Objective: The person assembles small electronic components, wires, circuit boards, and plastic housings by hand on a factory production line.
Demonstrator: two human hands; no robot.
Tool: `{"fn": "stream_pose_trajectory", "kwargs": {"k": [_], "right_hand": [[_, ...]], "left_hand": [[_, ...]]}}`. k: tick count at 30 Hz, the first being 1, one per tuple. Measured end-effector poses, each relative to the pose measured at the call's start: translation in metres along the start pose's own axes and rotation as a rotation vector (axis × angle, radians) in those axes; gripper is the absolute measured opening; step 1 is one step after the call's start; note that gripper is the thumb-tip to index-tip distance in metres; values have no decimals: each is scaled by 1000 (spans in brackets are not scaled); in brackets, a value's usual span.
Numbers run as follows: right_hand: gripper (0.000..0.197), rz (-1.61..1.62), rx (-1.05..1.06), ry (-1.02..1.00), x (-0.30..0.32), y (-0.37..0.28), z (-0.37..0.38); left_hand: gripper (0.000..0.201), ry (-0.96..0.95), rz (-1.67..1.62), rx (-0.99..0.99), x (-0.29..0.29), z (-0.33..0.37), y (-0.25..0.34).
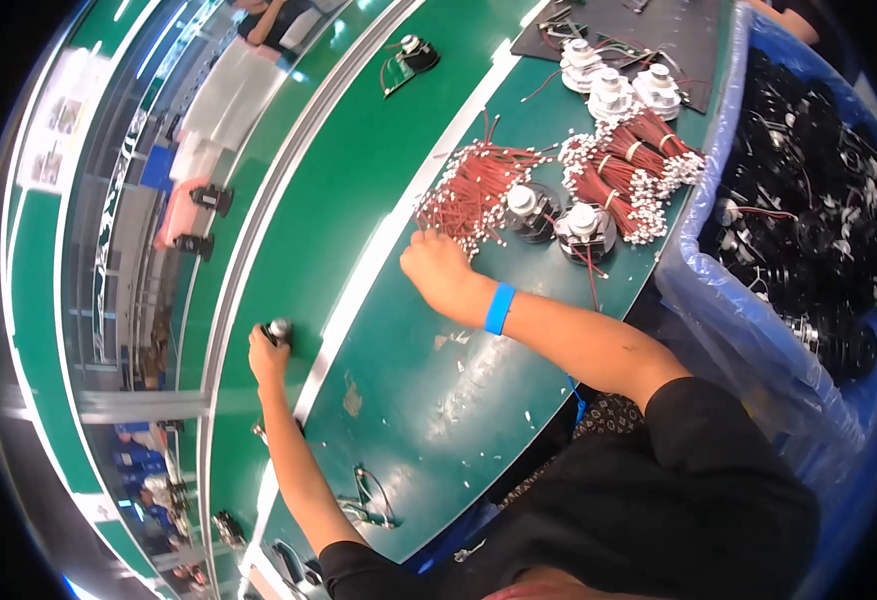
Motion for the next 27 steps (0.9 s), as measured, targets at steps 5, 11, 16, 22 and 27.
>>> {"fn": "stream_pose_trajectory", "kwargs": {"k": [5, 11, 16, 22, 27], "right_hand": [[7, -41, 39, -61, 3, -5, 6], [10, 13, 210, 95, 12, -1, 11], [17, 350, 398, 432, 38, -31, 20], [23, 859, 237, 359, 61, -67, -7], [14, 1010, 90, -164, 23, -74, -31]], "left_hand": [[51, -142, -1075, 377, 45, -64, 66], [76, -76, -1223, 455, 73, -173, 137], [105, 117, -1105, 408, 80, -201, 144], [87, 151, -1031, 425, 78, -199, 150], [81, 97, -1036, 392, 77, -204, 149]]}}
Point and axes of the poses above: each hand's wrist, its own z-axis towards the middle knuckle, its own x-axis out of the back of the hand, y = z × x, the point moved 3 cm from there along z, towards the middle knuckle, and after that the axes turned 14 degrees about y, right-handed, at the moved point
